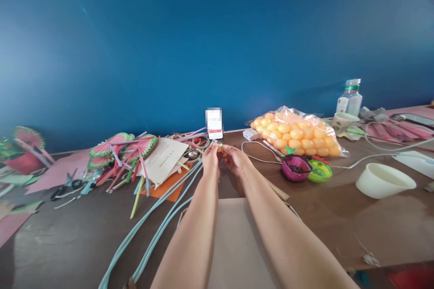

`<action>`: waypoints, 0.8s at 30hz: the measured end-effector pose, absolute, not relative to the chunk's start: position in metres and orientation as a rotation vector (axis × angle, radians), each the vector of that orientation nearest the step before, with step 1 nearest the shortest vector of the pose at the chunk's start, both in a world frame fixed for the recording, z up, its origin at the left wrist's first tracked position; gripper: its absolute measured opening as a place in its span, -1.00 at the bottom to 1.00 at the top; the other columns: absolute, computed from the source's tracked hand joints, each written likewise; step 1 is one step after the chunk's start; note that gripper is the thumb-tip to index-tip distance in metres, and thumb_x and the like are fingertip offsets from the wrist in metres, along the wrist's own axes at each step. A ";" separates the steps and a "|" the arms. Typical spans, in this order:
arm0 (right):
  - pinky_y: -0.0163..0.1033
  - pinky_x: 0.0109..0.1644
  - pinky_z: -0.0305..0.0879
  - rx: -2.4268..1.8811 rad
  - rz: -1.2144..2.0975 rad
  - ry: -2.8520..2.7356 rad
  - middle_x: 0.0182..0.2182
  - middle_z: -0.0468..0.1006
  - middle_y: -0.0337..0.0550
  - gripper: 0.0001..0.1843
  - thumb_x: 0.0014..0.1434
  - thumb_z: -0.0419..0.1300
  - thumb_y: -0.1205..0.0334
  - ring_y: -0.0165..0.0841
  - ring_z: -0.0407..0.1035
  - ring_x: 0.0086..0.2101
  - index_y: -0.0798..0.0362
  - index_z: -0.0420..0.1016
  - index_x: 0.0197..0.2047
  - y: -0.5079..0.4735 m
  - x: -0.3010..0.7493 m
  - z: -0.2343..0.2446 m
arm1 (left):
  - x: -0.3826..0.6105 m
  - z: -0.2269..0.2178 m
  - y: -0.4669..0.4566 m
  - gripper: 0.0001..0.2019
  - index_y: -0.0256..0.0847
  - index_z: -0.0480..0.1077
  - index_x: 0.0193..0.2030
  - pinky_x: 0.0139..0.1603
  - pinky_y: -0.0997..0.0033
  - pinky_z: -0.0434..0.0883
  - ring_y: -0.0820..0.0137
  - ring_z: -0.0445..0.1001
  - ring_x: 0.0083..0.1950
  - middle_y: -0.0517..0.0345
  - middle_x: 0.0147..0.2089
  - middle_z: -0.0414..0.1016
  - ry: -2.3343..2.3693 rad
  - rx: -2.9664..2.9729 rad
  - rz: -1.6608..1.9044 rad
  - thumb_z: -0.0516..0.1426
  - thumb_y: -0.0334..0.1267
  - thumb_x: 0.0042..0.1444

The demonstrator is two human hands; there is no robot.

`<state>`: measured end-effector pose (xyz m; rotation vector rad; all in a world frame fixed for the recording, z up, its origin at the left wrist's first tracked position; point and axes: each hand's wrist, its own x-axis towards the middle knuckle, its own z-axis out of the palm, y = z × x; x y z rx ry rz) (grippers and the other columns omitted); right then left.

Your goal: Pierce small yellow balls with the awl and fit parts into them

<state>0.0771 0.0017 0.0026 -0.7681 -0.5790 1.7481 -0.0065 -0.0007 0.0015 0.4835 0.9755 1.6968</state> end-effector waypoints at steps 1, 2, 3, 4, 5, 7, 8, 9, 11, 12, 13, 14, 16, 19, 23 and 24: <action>-0.51 -0.62 0.16 -0.769 1.744 -0.581 -0.59 0.43 -0.30 -0.94 0.08 0.24 0.43 -0.59 0.22 -0.65 0.11 0.45 -0.39 0.002 0.077 0.002 | -0.006 0.001 -0.001 -0.87 -0.31 0.48 -0.31 -0.40 0.42 0.43 0.45 0.43 -0.49 0.14 -0.45 0.45 0.974 0.483 1.700 0.23 -0.30 0.00; -0.51 -0.62 0.16 -0.769 1.740 -0.583 -0.60 0.43 -0.30 -0.94 0.07 0.24 0.43 -0.59 0.22 -0.65 0.11 0.45 -0.40 0.001 0.077 0.002 | -0.006 0.001 -0.001 -0.87 -0.31 0.47 -0.31 -0.39 0.42 0.43 0.45 0.43 -0.49 0.14 -0.45 0.45 0.974 0.480 1.702 0.24 -0.30 0.00; -0.51 -0.63 0.16 -0.768 1.737 -0.586 -0.60 0.42 -0.30 -0.93 0.07 0.25 0.42 -0.59 0.21 -0.65 0.11 0.45 -0.41 0.001 0.077 0.002 | -0.006 0.002 -0.002 -0.87 -0.31 0.47 -0.31 -0.39 0.42 0.43 0.45 0.44 -0.49 0.14 -0.45 0.45 0.974 0.478 1.704 0.24 -0.30 -0.01; -0.51 -0.63 0.16 -0.763 1.737 -0.590 -0.61 0.41 -0.30 -0.93 0.07 0.25 0.42 -0.59 0.21 -0.65 0.11 0.45 -0.42 0.001 0.077 0.002 | -0.006 0.002 -0.002 -0.87 -0.31 0.47 -0.31 -0.38 0.42 0.44 0.45 0.44 -0.49 0.14 -0.45 0.45 0.974 0.475 1.706 0.25 -0.30 -0.01; -0.51 -0.63 0.16 -0.758 1.738 -0.592 -0.62 0.40 -0.30 -0.93 0.08 0.24 0.41 -0.58 0.20 -0.65 0.11 0.45 -0.42 0.001 0.077 0.002 | -0.006 0.002 -0.002 -0.87 -0.32 0.47 -0.32 -0.38 0.43 0.44 0.46 0.44 -0.49 0.14 -0.46 0.45 0.974 0.473 1.707 0.25 -0.30 -0.01; -0.51 -0.63 0.16 -0.749 1.743 -0.589 -0.63 0.39 -0.30 -0.92 0.10 0.23 0.40 -0.58 0.20 -0.65 0.12 0.45 -0.43 0.001 0.077 0.002 | -0.006 0.002 -0.001 -0.87 -0.32 0.47 -0.31 -0.39 0.43 0.43 0.46 0.43 -0.50 0.14 -0.47 0.45 0.974 0.473 1.705 0.23 -0.31 0.01; -0.51 -0.63 0.16 -0.746 1.746 -0.585 -0.63 0.39 -0.30 -0.91 0.10 0.22 0.41 -0.59 0.20 -0.65 0.12 0.45 -0.43 0.001 0.077 0.002 | -0.006 0.002 -0.001 -0.88 -0.32 0.47 -0.31 -0.39 0.43 0.43 0.46 0.43 -0.51 0.14 -0.47 0.45 0.975 0.476 1.702 0.23 -0.31 0.02; -0.52 -0.63 0.16 -0.745 1.749 -0.582 -0.62 0.39 -0.30 -0.92 0.10 0.21 0.41 -0.59 0.20 -0.65 0.13 0.45 -0.43 0.001 0.077 0.002 | -0.006 0.002 0.000 -0.88 -0.32 0.47 -0.31 -0.39 0.43 0.43 0.46 0.43 -0.51 0.14 -0.47 0.45 0.975 0.478 1.702 0.22 -0.31 0.02; -0.53 -0.62 0.15 -0.747 1.752 -0.581 -0.61 0.40 -0.29 -0.92 0.10 0.22 0.41 -0.60 0.20 -0.65 0.13 0.45 -0.43 0.001 0.077 0.003 | -0.006 0.002 0.000 -0.89 -0.32 0.46 -0.31 -0.40 0.43 0.42 0.46 0.42 -0.51 0.14 -0.47 0.45 0.979 0.481 1.701 0.21 -0.31 0.03; -0.53 -0.62 0.15 -0.747 1.754 -0.584 -0.61 0.40 -0.29 -0.93 0.09 0.22 0.42 -0.60 0.20 -0.65 0.13 0.45 -0.43 0.001 0.077 0.003 | -0.006 0.002 -0.001 -0.89 -0.32 0.46 -0.32 -0.41 0.43 0.42 0.46 0.42 -0.51 0.14 -0.48 0.44 0.982 0.479 1.702 0.21 -0.31 0.03; -0.52 -0.63 0.15 -0.746 1.754 -0.587 -0.61 0.41 -0.29 -0.93 0.08 0.23 0.42 -0.60 0.20 -0.65 0.12 0.45 -0.43 0.001 0.077 0.003 | -0.005 0.003 -0.001 -0.90 -0.31 0.46 -0.32 -0.41 0.43 0.42 0.46 0.42 -0.52 0.14 -0.48 0.44 0.985 0.477 1.701 0.21 -0.32 0.02; -0.52 -0.63 0.15 -0.744 1.753 -0.588 -0.61 0.41 -0.29 -0.92 0.08 0.23 0.42 -0.60 0.20 -0.65 0.12 0.45 -0.43 0.002 0.077 0.003 | -0.005 0.004 -0.001 -0.90 -0.31 0.46 -0.33 -0.41 0.42 0.42 0.46 0.41 -0.52 0.14 -0.48 0.44 0.987 0.474 1.701 0.21 -0.32 0.02; -0.52 -0.63 0.15 -0.744 1.751 -0.580 -0.61 0.41 -0.29 -0.92 0.08 0.22 0.43 -0.60 0.20 -0.65 0.12 0.45 -0.44 0.002 0.077 0.002 | -0.004 0.005 -0.002 -0.91 -0.31 0.46 -0.35 -0.41 0.43 0.41 0.46 0.41 -0.52 0.15 -0.49 0.43 0.990 0.469 1.700 0.21 -0.32 0.02; -0.51 -0.63 0.16 -0.759 1.737 -0.572 -0.62 0.40 -0.29 -0.91 0.08 0.21 0.43 -0.59 0.20 -0.65 0.12 0.45 -0.44 0.001 0.077 0.002 | -0.004 0.006 -0.002 -0.91 -0.30 0.46 -0.35 -0.41 0.44 0.40 0.47 0.41 -0.52 0.15 -0.48 0.43 0.998 0.467 1.698 0.23 -0.32 0.01; -0.49 -0.63 0.17 -0.784 1.722 -0.589 -0.63 0.40 -0.29 -0.94 0.06 0.23 0.41 -0.57 0.19 -0.65 0.11 0.46 -0.43 0.000 0.076 0.003 | -0.004 0.003 0.000 -0.88 -0.29 0.46 -0.34 -0.41 0.44 0.40 0.47 0.40 -0.51 0.16 -0.48 0.43 1.008 0.479 1.697 0.25 -0.30 -0.02; -0.49 -0.63 0.17 -0.790 1.718 -0.591 -0.63 0.40 -0.29 -0.94 0.06 0.24 0.41 -0.57 0.20 -0.65 0.11 0.46 -0.42 0.000 0.076 0.003 | -0.005 0.003 0.000 -0.88 -0.29 0.46 -0.34 -0.41 0.44 0.40 0.47 0.40 -0.51 0.16 -0.48 0.43 1.006 0.487 1.697 0.24 -0.29 -0.02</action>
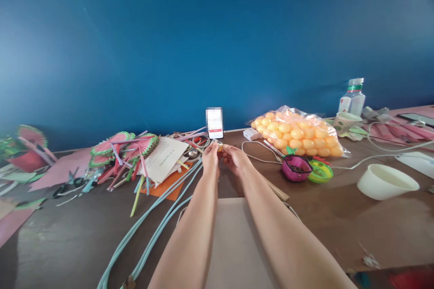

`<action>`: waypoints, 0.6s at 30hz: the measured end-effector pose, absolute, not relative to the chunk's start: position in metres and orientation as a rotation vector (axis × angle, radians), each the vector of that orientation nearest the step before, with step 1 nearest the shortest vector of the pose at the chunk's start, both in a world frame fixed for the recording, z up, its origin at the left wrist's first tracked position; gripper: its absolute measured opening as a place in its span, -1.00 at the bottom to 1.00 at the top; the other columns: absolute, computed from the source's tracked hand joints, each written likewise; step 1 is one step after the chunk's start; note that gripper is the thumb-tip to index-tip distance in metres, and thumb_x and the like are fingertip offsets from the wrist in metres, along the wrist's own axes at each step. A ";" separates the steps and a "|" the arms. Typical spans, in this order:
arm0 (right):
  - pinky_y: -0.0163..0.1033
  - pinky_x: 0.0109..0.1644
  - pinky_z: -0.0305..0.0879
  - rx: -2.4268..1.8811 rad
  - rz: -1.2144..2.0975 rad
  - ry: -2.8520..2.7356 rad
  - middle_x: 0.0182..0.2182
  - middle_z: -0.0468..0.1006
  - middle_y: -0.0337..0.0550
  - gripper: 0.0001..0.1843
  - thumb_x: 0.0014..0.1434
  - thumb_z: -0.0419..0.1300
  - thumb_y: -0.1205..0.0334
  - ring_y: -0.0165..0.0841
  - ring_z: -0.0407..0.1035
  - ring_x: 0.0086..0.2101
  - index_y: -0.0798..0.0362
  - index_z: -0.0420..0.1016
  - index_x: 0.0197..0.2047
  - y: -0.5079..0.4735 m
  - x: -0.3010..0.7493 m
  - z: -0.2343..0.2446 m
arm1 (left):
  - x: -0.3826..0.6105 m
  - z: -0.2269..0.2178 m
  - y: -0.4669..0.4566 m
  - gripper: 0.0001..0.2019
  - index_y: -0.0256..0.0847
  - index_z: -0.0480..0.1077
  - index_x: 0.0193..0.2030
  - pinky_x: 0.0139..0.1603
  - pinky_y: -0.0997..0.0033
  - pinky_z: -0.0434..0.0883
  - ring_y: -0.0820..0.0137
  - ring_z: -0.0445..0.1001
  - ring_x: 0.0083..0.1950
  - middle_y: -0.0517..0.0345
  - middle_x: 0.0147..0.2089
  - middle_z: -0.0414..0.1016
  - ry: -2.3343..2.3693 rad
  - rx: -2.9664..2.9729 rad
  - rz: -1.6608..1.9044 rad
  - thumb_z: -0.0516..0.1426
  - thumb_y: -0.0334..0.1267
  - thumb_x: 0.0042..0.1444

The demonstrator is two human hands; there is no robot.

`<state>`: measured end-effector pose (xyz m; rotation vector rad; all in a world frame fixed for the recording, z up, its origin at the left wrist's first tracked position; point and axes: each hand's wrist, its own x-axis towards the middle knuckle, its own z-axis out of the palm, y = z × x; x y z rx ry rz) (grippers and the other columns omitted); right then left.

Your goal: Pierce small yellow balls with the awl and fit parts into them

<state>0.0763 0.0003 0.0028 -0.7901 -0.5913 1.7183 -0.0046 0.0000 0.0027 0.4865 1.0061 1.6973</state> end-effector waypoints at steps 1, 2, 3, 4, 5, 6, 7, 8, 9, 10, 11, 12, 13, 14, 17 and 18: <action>-0.49 -0.63 0.17 -0.797 1.712 -0.593 -0.62 0.41 -0.29 -0.95 0.05 0.24 0.41 -0.57 0.20 -0.65 0.11 0.46 -0.42 0.000 0.076 0.003 | -0.005 0.002 0.000 -0.88 -0.30 0.46 -0.35 -0.42 0.44 0.39 0.47 0.40 -0.52 0.16 -0.49 0.42 1.003 0.495 1.697 0.24 -0.29 -0.02; -0.49 -0.64 0.16 -0.805 1.704 -0.593 -0.62 0.41 -0.29 -0.95 0.05 0.25 0.41 -0.57 0.20 -0.65 0.11 0.46 -0.41 0.001 0.076 0.003 | -0.005 0.002 0.001 -0.88 -0.30 0.45 -0.36 -0.43 0.44 0.39 0.47 0.39 -0.52 0.16 -0.49 0.42 1.001 0.503 1.697 0.24 -0.29 -0.02; -0.49 -0.64 0.16 -0.815 1.696 -0.593 -0.61 0.42 -0.29 -0.95 0.04 0.25 0.41 -0.58 0.20 -0.64 0.11 0.46 -0.41 0.001 0.076 0.003 | -0.005 0.002 0.001 -0.88 -0.30 0.45 -0.36 -0.43 0.45 0.38 0.48 0.39 -0.53 0.17 -0.49 0.41 1.000 0.508 1.698 0.24 -0.29 -0.02; -0.49 -0.64 0.16 -0.825 1.688 -0.590 -0.60 0.42 -0.30 -0.95 0.04 0.25 0.41 -0.58 0.20 -0.64 0.11 0.46 -0.40 0.001 0.076 0.003 | -0.005 0.002 0.001 -0.88 -0.30 0.45 -0.37 -0.44 0.46 0.38 0.49 0.38 -0.53 0.17 -0.49 0.41 1.000 0.513 1.699 0.24 -0.29 -0.02; -0.49 -0.63 0.16 -0.834 1.684 -0.589 -0.60 0.42 -0.30 -0.95 0.04 0.25 0.41 -0.58 0.20 -0.64 0.12 0.46 -0.40 0.001 0.076 0.003 | -0.005 0.001 0.001 -0.88 -0.30 0.45 -0.37 -0.44 0.47 0.37 0.49 0.38 -0.53 0.17 -0.49 0.41 0.997 0.519 1.700 0.24 -0.29 -0.02; -0.50 -0.63 0.16 -0.841 1.683 -0.589 -0.60 0.42 -0.30 -0.96 0.04 0.25 0.42 -0.59 0.20 -0.64 0.12 0.46 -0.39 0.001 0.076 0.003 | -0.005 0.001 0.000 -0.89 -0.30 0.46 -0.37 -0.44 0.47 0.37 0.49 0.38 -0.53 0.17 -0.49 0.41 0.993 0.524 1.701 0.24 -0.29 -0.02; -0.50 -0.63 0.16 -0.846 1.682 -0.589 -0.60 0.42 -0.30 -0.96 0.05 0.25 0.42 -0.59 0.20 -0.64 0.12 0.47 -0.39 0.001 0.076 0.003 | -0.005 0.001 0.000 -0.89 -0.30 0.46 -0.37 -0.43 0.47 0.38 0.50 0.38 -0.52 0.17 -0.49 0.42 0.989 0.528 1.702 0.23 -0.30 -0.02; -0.49 -0.63 0.16 -0.847 1.684 -0.591 -0.61 0.42 -0.30 -0.96 0.05 0.25 0.42 -0.59 0.20 -0.64 0.12 0.47 -0.39 0.001 0.076 0.003 | -0.005 0.001 0.000 -0.89 -0.30 0.46 -0.37 -0.42 0.47 0.39 0.50 0.39 -0.52 0.16 -0.49 0.42 0.984 0.532 1.704 0.23 -0.29 -0.02; -0.49 -0.62 0.16 -0.847 1.687 -0.595 -0.61 0.41 -0.30 -0.96 0.04 0.25 0.42 -0.58 0.20 -0.64 0.12 0.47 -0.39 0.001 0.077 0.003 | -0.005 0.000 0.000 -0.89 -0.30 0.46 -0.37 -0.41 0.47 0.39 0.50 0.39 -0.52 0.16 -0.49 0.42 0.979 0.536 1.706 0.23 -0.29 -0.02; -0.49 -0.62 0.16 -0.846 1.689 -0.597 -0.62 0.41 -0.30 -0.96 0.04 0.25 0.42 -0.58 0.20 -0.64 0.12 0.47 -0.39 0.001 0.077 0.003 | -0.004 0.000 0.000 -0.88 -0.30 0.46 -0.37 -0.40 0.46 0.40 0.50 0.39 -0.51 0.16 -0.49 0.42 0.976 0.538 1.708 0.24 -0.28 -0.02; -0.49 -0.62 0.16 -0.845 1.691 -0.600 -0.62 0.41 -0.31 -0.95 0.03 0.25 0.42 -0.58 0.20 -0.64 0.12 0.47 -0.39 0.001 0.077 0.003 | -0.004 -0.001 0.000 -0.88 -0.30 0.46 -0.37 -0.39 0.45 0.40 0.50 0.38 -0.51 0.16 -0.49 0.42 0.974 0.539 1.709 0.24 -0.28 -0.02; -0.49 -0.62 0.16 -0.844 1.692 -0.601 -0.62 0.42 -0.31 -0.95 0.03 0.26 0.42 -0.58 0.20 -0.64 0.12 0.47 -0.39 0.001 0.077 0.003 | -0.004 -0.001 0.000 -0.87 -0.29 0.46 -0.37 -0.39 0.45 0.40 0.49 0.38 -0.51 0.17 -0.49 0.41 0.973 0.542 1.710 0.24 -0.27 -0.02; -0.49 -0.63 0.16 -0.843 1.692 -0.603 -0.61 0.42 -0.31 -0.94 0.02 0.26 0.42 -0.58 0.21 -0.64 0.12 0.47 -0.39 0.001 0.077 0.003 | -0.004 -0.002 0.000 -0.87 -0.29 0.46 -0.38 -0.40 0.45 0.40 0.49 0.38 -0.51 0.17 -0.49 0.41 0.971 0.546 1.711 0.25 -0.26 -0.03; -0.49 -0.63 0.16 -0.844 1.689 -0.603 -0.61 0.42 -0.31 -0.94 0.02 0.27 0.42 -0.58 0.21 -0.64 0.11 0.47 -0.39 0.001 0.077 0.003 | -0.004 -0.002 0.000 -0.86 -0.28 0.46 -0.39 -0.41 0.46 0.40 0.48 0.38 -0.51 0.17 -0.49 0.41 0.971 0.551 1.710 0.25 -0.25 -0.03; -0.48 -0.64 0.17 -0.863 1.677 -0.590 -0.61 0.42 -0.31 -0.92 0.01 0.28 0.41 -0.58 0.20 -0.65 0.10 0.46 -0.41 0.001 0.076 0.003 | -0.005 -0.004 0.002 -0.86 -0.27 0.44 -0.41 -0.42 0.47 0.38 0.48 0.38 -0.51 0.18 -0.50 0.40 0.971 0.563 1.711 0.25 -0.23 -0.03; -0.48 -0.64 0.17 -0.873 1.674 -0.586 -0.61 0.42 -0.30 -0.92 0.01 0.29 0.40 -0.58 0.20 -0.65 0.10 0.45 -0.41 0.001 0.076 0.003 | -0.005 -0.005 0.002 -0.86 -0.27 0.44 -0.42 -0.43 0.47 0.37 0.48 0.38 -0.52 0.17 -0.51 0.40 0.971 0.564 1.711 0.25 -0.23 -0.02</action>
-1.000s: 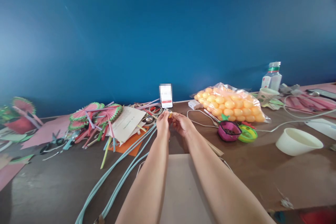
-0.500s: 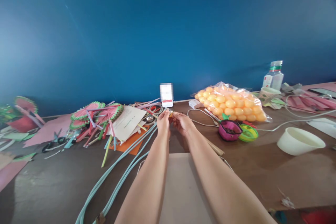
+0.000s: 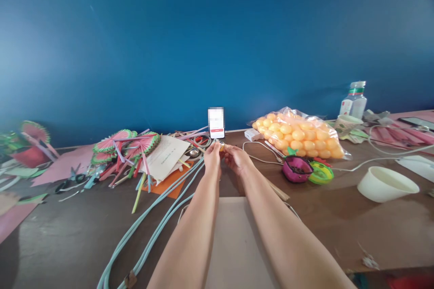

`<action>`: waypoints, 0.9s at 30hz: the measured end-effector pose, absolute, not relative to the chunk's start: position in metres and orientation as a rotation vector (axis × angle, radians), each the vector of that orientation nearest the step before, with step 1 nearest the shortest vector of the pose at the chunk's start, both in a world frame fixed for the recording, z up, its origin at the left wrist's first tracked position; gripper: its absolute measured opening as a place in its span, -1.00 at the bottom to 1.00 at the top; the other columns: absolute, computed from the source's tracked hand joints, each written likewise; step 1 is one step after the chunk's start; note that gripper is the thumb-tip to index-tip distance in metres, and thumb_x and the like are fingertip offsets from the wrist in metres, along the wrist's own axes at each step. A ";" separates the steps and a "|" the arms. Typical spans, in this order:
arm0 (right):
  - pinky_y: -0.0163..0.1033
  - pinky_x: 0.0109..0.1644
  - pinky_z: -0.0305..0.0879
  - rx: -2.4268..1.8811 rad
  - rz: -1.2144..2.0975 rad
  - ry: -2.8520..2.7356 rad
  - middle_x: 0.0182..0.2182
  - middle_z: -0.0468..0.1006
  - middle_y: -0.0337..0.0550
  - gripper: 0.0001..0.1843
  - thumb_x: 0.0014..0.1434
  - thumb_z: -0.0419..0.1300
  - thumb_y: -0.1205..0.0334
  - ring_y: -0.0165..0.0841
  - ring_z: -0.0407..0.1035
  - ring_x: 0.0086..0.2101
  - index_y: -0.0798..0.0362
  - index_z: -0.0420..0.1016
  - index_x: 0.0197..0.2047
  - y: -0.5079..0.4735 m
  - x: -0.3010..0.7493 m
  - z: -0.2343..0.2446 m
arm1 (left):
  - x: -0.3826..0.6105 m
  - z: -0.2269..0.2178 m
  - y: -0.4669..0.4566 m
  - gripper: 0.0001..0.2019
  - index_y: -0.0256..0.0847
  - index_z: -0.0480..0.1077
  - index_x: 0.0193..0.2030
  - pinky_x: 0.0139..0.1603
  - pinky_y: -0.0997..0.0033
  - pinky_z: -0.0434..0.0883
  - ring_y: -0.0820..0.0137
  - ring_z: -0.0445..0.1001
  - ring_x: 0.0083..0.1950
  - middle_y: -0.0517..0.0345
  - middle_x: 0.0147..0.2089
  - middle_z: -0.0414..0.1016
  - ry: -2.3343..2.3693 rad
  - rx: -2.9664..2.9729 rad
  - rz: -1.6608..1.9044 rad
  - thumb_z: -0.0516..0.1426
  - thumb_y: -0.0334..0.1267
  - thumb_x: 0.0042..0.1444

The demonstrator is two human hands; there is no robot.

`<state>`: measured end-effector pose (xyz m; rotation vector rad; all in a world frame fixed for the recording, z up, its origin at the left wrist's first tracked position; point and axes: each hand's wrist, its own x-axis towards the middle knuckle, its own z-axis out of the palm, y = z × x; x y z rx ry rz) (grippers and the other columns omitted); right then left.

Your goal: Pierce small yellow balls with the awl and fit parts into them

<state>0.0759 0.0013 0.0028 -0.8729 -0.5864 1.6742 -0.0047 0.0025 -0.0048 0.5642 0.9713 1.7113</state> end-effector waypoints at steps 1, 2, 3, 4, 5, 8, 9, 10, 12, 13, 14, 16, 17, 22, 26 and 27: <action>-0.48 -0.64 0.17 -0.882 1.672 -0.586 -0.62 0.42 -0.30 -0.92 0.01 0.29 0.40 -0.58 0.20 -0.66 0.10 0.45 -0.42 0.001 0.076 0.003 | -0.005 -0.005 0.003 -0.85 -0.28 0.44 -0.43 -0.44 0.47 0.36 0.48 0.37 -0.52 0.17 -0.51 0.40 0.974 0.565 1.710 0.24 -0.23 -0.01; -0.48 -0.64 0.18 -0.887 1.670 -0.589 -0.63 0.42 -0.30 -0.91 0.02 0.30 0.39 -0.58 0.19 -0.66 0.11 0.45 -0.42 0.001 0.075 0.003 | -0.005 -0.006 0.004 -0.85 -0.28 0.43 -0.43 -0.45 0.47 0.35 0.48 0.37 -0.53 0.16 -0.51 0.40 0.977 0.568 1.709 0.23 -0.22 -0.01; -0.48 -0.63 0.19 -0.887 1.667 -0.593 -0.64 0.41 -0.30 -0.92 0.02 0.30 0.38 -0.58 0.19 -0.66 0.11 0.45 -0.42 0.001 0.075 0.003 | -0.005 -0.006 0.004 -0.84 -0.28 0.43 -0.44 -0.46 0.47 0.35 0.48 0.37 -0.54 0.16 -0.52 0.39 0.979 0.572 1.707 0.23 -0.22 0.00; -0.48 -0.62 0.20 -0.885 1.664 -0.597 -0.64 0.41 -0.30 -0.92 0.03 0.30 0.38 -0.57 0.20 -0.66 0.12 0.45 -0.42 0.001 0.075 0.004 | -0.005 -0.007 0.004 -0.83 -0.29 0.43 -0.44 -0.46 0.47 0.34 0.48 0.37 -0.54 0.16 -0.52 0.39 0.979 0.577 1.708 0.24 -0.21 -0.01; -0.48 -0.61 0.21 -0.883 1.661 -0.598 -0.65 0.40 -0.30 -0.91 0.03 0.30 0.38 -0.57 0.20 -0.66 0.12 0.44 -0.42 0.000 0.075 0.004 | -0.005 -0.007 0.004 -0.83 -0.29 0.43 -0.44 -0.46 0.48 0.34 0.47 0.37 -0.54 0.16 -0.53 0.39 0.980 0.583 1.709 0.24 -0.21 -0.01; -0.47 -0.59 0.25 -0.871 1.662 -0.582 -0.66 0.41 -0.30 -0.90 0.02 0.30 0.40 -0.56 0.22 -0.65 0.12 0.44 -0.44 -0.001 0.075 0.006 | -0.005 -0.007 0.004 -0.81 -0.29 0.43 -0.45 -0.45 0.48 0.34 0.48 0.37 -0.53 0.17 -0.53 0.40 0.978 0.616 1.719 0.25 -0.18 -0.04; -0.47 -0.59 0.27 -0.867 1.664 -0.575 -0.66 0.41 -0.29 -0.90 0.02 0.30 0.41 -0.56 0.22 -0.65 0.12 0.44 -0.44 -0.001 0.075 0.006 | -0.005 -0.007 0.004 -0.80 -0.29 0.44 -0.45 -0.45 0.49 0.33 0.48 0.36 -0.53 0.17 -0.53 0.40 0.984 0.629 1.722 0.26 -0.18 -0.04; -0.46 -0.57 0.29 -0.861 1.668 -0.569 -0.65 0.42 -0.28 -0.90 0.02 0.29 0.42 -0.56 0.23 -0.65 0.12 0.44 -0.45 -0.001 0.075 0.007 | -0.005 -0.008 0.004 -0.80 -0.29 0.44 -0.45 -0.45 0.49 0.33 0.49 0.36 -0.53 0.16 -0.53 0.41 0.991 0.641 1.726 0.25 -0.17 -0.04; -0.46 -0.53 0.34 -0.849 1.668 -0.562 -0.64 0.45 -0.27 -0.90 0.02 0.28 0.43 -0.56 0.24 -0.64 0.12 0.44 -0.46 -0.001 0.074 0.007 | -0.005 -0.009 0.005 -0.80 -0.30 0.46 -0.43 -0.44 0.50 0.33 0.49 0.36 -0.52 0.16 -0.52 0.43 1.004 0.658 1.736 0.25 -0.18 -0.05; -0.45 -0.52 0.36 -0.844 1.667 -0.561 -0.63 0.46 -0.26 -0.90 0.02 0.28 0.44 -0.56 0.24 -0.64 0.13 0.44 -0.46 -0.001 0.074 0.007 | -0.005 -0.010 0.006 -0.81 -0.30 0.47 -0.42 -0.43 0.49 0.33 0.48 0.37 -0.51 0.15 -0.51 0.44 1.006 0.662 1.742 0.25 -0.18 -0.05; -0.44 -0.50 0.37 -0.837 1.664 -0.562 -0.62 0.47 -0.25 -0.90 0.02 0.28 0.44 -0.56 0.25 -0.63 0.12 0.44 -0.46 -0.001 0.074 0.007 | -0.005 -0.011 0.006 -0.81 -0.30 0.47 -0.42 -0.42 0.49 0.33 0.48 0.38 -0.50 0.14 -0.50 0.45 1.004 0.666 1.748 0.25 -0.18 -0.05; -0.42 -0.49 0.40 -0.824 1.657 -0.570 -0.61 0.48 -0.24 -0.89 0.02 0.29 0.44 -0.54 0.27 -0.62 0.12 0.44 -0.47 -0.001 0.073 0.006 | -0.006 -0.013 0.008 -0.81 -0.30 0.49 -0.41 -0.40 0.49 0.34 0.46 0.40 -0.47 0.13 -0.48 0.46 1.001 0.676 1.761 0.25 -0.18 -0.06; -0.41 -0.49 0.41 -0.822 1.657 -0.577 -0.61 0.48 -0.24 -0.89 0.01 0.30 0.44 -0.53 0.28 -0.61 0.12 0.44 -0.47 -0.001 0.073 0.006 | -0.006 -0.014 0.008 -0.80 -0.31 0.49 -0.41 -0.39 0.48 0.35 0.46 0.41 -0.46 0.13 -0.47 0.46 1.005 0.680 1.765 0.25 -0.18 -0.06; -0.37 -0.48 0.41 -0.847 1.644 -0.594 -0.65 0.42 -0.26 -0.86 -0.01 0.31 0.41 -0.51 0.29 -0.62 0.13 0.41 -0.49 0.000 0.072 0.005 | -0.007 -0.016 0.009 -0.78 -0.31 0.50 -0.39 -0.38 0.45 0.35 0.45 0.40 -0.46 0.13 -0.48 0.46 1.053 0.669 1.754 0.26 -0.17 -0.07; -0.36 -0.47 0.41 -0.875 1.624 -0.602 -0.65 0.43 -0.25 -0.88 -0.02 0.30 0.42 -0.48 0.31 -0.60 0.13 0.43 -0.49 0.002 0.071 0.004 | -0.006 -0.015 0.008 -0.80 -0.31 0.52 -0.35 -0.33 0.44 0.36 0.43 0.42 -0.43 0.12 -0.45 0.49 1.054 0.678 1.757 0.25 -0.21 -0.06; -0.35 -0.46 0.41 -0.877 1.618 -0.602 -0.65 0.43 -0.25 -0.88 -0.02 0.30 0.42 -0.48 0.31 -0.60 0.13 0.43 -0.50 0.002 0.071 0.003 | -0.006 -0.014 0.008 -0.81 -0.31 0.52 -0.35 -0.33 0.44 0.36 0.43 0.42 -0.42 0.12 -0.44 0.49 1.050 0.677 1.759 0.25 -0.22 -0.06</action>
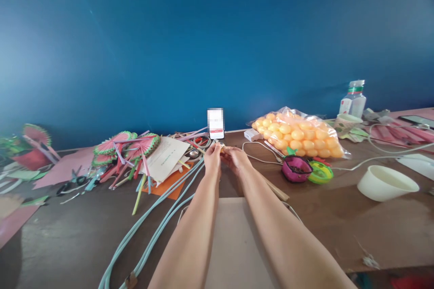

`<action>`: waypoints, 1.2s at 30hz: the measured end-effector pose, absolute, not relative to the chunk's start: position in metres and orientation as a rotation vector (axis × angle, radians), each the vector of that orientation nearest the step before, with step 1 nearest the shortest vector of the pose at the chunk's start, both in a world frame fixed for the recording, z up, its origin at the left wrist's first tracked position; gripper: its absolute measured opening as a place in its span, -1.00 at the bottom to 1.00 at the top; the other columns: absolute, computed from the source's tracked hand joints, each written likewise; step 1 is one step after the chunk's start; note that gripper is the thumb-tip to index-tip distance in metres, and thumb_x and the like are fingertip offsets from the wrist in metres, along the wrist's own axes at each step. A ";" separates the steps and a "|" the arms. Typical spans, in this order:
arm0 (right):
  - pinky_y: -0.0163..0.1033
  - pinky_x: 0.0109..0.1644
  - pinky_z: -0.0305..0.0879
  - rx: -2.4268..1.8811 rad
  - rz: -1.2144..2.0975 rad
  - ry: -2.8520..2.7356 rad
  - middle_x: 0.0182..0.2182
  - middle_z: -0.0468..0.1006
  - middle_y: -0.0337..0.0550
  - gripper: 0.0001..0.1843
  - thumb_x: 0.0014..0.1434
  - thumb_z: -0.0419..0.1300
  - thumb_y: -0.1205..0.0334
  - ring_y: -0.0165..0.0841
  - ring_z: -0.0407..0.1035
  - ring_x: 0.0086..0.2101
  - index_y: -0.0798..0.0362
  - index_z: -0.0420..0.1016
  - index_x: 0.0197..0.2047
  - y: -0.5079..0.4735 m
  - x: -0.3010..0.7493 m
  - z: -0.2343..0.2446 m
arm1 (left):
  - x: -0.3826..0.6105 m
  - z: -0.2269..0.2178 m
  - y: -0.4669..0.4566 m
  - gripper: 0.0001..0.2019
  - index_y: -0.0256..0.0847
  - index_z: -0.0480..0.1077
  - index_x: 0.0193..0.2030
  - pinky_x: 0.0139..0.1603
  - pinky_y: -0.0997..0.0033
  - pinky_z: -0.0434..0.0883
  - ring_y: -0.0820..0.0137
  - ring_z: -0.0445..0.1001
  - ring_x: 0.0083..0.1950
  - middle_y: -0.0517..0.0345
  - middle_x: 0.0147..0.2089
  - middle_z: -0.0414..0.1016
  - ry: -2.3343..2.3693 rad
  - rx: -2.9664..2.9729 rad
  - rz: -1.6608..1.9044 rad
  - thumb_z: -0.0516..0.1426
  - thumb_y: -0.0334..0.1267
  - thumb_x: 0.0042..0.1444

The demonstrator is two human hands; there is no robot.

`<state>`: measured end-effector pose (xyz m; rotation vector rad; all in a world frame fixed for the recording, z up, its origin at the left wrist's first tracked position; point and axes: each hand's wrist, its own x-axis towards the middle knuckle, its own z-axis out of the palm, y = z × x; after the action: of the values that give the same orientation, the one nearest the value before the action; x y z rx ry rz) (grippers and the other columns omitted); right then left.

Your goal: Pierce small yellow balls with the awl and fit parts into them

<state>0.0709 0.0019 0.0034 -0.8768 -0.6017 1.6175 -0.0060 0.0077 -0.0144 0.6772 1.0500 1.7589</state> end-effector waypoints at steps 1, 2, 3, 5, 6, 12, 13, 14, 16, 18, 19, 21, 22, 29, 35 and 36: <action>-0.35 -0.45 0.41 -0.873 1.615 -0.599 -0.65 0.43 -0.24 -0.88 -0.02 0.30 0.42 -0.48 0.31 -0.60 0.13 0.43 -0.50 0.002 0.070 0.003 | -0.006 -0.014 0.007 -0.82 -0.31 0.52 -0.36 -0.32 0.45 0.36 0.44 0.43 -0.42 0.12 -0.44 0.49 1.045 0.671 1.760 0.25 -0.22 -0.05; -0.34 -0.44 0.41 -0.865 1.616 -0.595 -0.64 0.44 -0.24 -0.87 -0.02 0.31 0.42 -0.48 0.31 -0.59 0.13 0.43 -0.50 0.001 0.070 0.003 | -0.005 -0.013 0.007 -0.83 -0.31 0.51 -0.37 -0.33 0.45 0.36 0.44 0.42 -0.42 0.13 -0.46 0.48 1.038 0.660 1.760 0.25 -0.22 -0.04; -0.34 -0.44 0.41 -0.853 1.618 -0.590 -0.64 0.44 -0.24 -0.87 -0.02 0.31 0.42 -0.48 0.31 -0.59 0.13 0.42 -0.50 0.001 0.070 0.003 | -0.005 -0.012 0.007 -0.84 -0.31 0.50 -0.39 -0.33 0.45 0.36 0.44 0.42 -0.43 0.13 -0.47 0.46 1.027 0.645 1.759 0.25 -0.22 -0.04; -0.34 -0.42 0.42 -0.818 1.627 -0.584 -0.62 0.45 -0.24 -0.87 -0.01 0.31 0.41 -0.49 0.31 -0.59 0.13 0.42 -0.49 0.000 0.070 0.003 | -0.005 -0.010 0.006 -0.83 -0.30 0.48 -0.43 -0.35 0.45 0.36 0.44 0.41 -0.45 0.14 -0.50 0.44 1.013 0.615 1.758 0.25 -0.21 -0.03; -0.34 -0.40 0.43 -0.797 1.632 -0.578 -0.62 0.46 -0.25 -0.87 0.00 0.31 0.40 -0.49 0.32 -0.58 0.13 0.42 -0.48 0.000 0.070 0.003 | -0.005 -0.009 0.005 -0.82 -0.30 0.48 -0.44 -0.36 0.45 0.36 0.44 0.41 -0.46 0.14 -0.50 0.44 1.008 0.600 1.758 0.26 -0.20 -0.04; -0.31 -0.37 0.47 -0.752 1.692 -0.477 -0.61 0.45 -0.24 -0.85 0.13 0.23 0.34 -0.51 0.31 -0.59 0.13 0.39 -0.46 0.000 0.076 0.006 | -0.005 -0.004 0.002 -0.80 -0.32 0.48 -0.39 -0.38 0.44 0.37 0.44 0.43 -0.47 0.10 -0.47 0.48 0.968 0.554 1.739 0.27 -0.19 -0.05; -0.32 -0.37 0.47 -0.756 1.695 -0.476 -0.60 0.46 -0.24 -0.86 0.13 0.24 0.34 -0.51 0.31 -0.59 0.13 0.40 -0.45 0.000 0.076 0.006 | -0.004 -0.004 0.001 -0.80 -0.32 0.49 -0.39 -0.39 0.44 0.36 0.44 0.43 -0.48 0.10 -0.47 0.47 0.966 0.553 1.736 0.27 -0.19 -0.05; -0.33 -0.36 0.47 -0.756 1.696 -0.481 -0.59 0.47 -0.24 -0.87 0.11 0.26 0.34 -0.52 0.31 -0.59 0.13 0.41 -0.44 0.000 0.076 0.005 | -0.004 -0.003 0.001 -0.80 -0.32 0.49 -0.39 -0.40 0.44 0.36 0.44 0.42 -0.49 0.10 -0.48 0.47 0.966 0.554 1.731 0.27 -0.20 -0.05; -0.34 -0.36 0.46 -0.753 1.696 -0.496 -0.57 0.48 -0.24 -0.88 0.06 0.30 0.36 -0.52 0.31 -0.59 0.12 0.42 -0.43 0.000 0.076 0.005 | -0.004 -0.003 0.001 -0.81 -0.32 0.49 -0.39 -0.40 0.43 0.37 0.44 0.42 -0.49 0.10 -0.48 0.47 0.965 0.559 1.727 0.26 -0.21 -0.06; -0.35 -0.36 0.46 -0.759 1.690 -0.504 -0.57 0.48 -0.25 -0.87 0.02 0.32 0.38 -0.53 0.30 -0.59 0.12 0.42 -0.44 0.001 0.076 0.003 | -0.004 -0.004 0.002 -0.82 -0.32 0.50 -0.38 -0.38 0.42 0.38 0.43 0.43 -0.48 0.09 -0.47 0.48 0.966 0.566 1.727 0.26 -0.22 -0.06; -0.35 -0.37 0.45 -0.767 1.684 -0.506 -0.58 0.47 -0.25 -0.86 0.01 0.32 0.38 -0.53 0.29 -0.59 0.11 0.42 -0.45 0.001 0.075 0.003 | -0.004 -0.004 0.002 -0.82 -0.32 0.50 -0.38 -0.37 0.42 0.38 0.42 0.43 -0.47 0.09 -0.46 0.49 0.969 0.569 1.728 0.26 -0.22 -0.07; -0.37 -0.40 0.45 -0.781 1.674 -0.514 -0.60 0.45 -0.27 -0.84 -0.01 0.33 0.38 -0.54 0.26 -0.60 0.10 0.40 -0.48 0.002 0.075 0.002 | -0.004 -0.006 0.003 -0.82 -0.32 0.51 -0.37 -0.36 0.42 0.38 0.41 0.44 -0.44 0.09 -0.45 0.49 0.977 0.578 1.733 0.26 -0.22 -0.08; -0.38 -0.41 0.44 -0.787 1.670 -0.521 -0.61 0.43 -0.29 -0.83 -0.01 0.34 0.37 -0.54 0.25 -0.61 0.09 0.40 -0.49 0.002 0.074 0.002 | -0.005 -0.007 0.004 -0.81 -0.31 0.52 -0.37 -0.35 0.42 0.38 0.41 0.45 -0.43 0.09 -0.45 0.50 0.983 0.588 1.734 0.27 -0.22 -0.08; -0.37 -0.43 0.42 -0.849 1.666 -0.562 -0.65 0.39 -0.30 -0.80 0.01 0.33 0.32 -0.53 0.24 -0.62 0.09 0.37 -0.51 0.003 0.072 0.001 | -0.005 -0.009 0.003 -0.81 -0.30 0.51 -0.39 -0.36 0.42 0.38 0.42 0.44 -0.44 0.10 -0.46 0.50 1.012 0.617 1.735 0.27 -0.20 -0.09; -0.38 -0.42 0.43 -0.773 1.662 -0.507 -0.62 0.42 -0.31 -0.81 0.04 0.32 0.30 -0.55 0.25 -0.61 0.09 0.37 -0.48 0.001 0.074 0.004 | -0.005 -0.009 0.007 -0.81 -0.31 0.51 -0.34 -0.35 0.45 0.39 0.43 0.46 -0.43 0.09 -0.42 0.52 0.922 0.566 1.744 0.26 -0.24 -0.08; -0.38 -0.43 0.43 -0.766 1.676 -0.499 -0.62 0.42 -0.31 -0.81 0.06 0.32 0.28 -0.55 0.26 -0.61 0.09 0.37 -0.47 0.001 0.074 0.004 | -0.005 -0.008 0.007 -0.82 -0.31 0.51 -0.33 -0.37 0.45 0.39 0.44 0.46 -0.44 0.09 -0.42 0.52 0.920 0.541 1.738 0.25 -0.25 -0.07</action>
<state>0.0741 0.0013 0.0045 -0.7658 -0.4992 1.6756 -0.0053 0.0069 -0.0084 0.5407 0.9202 1.7376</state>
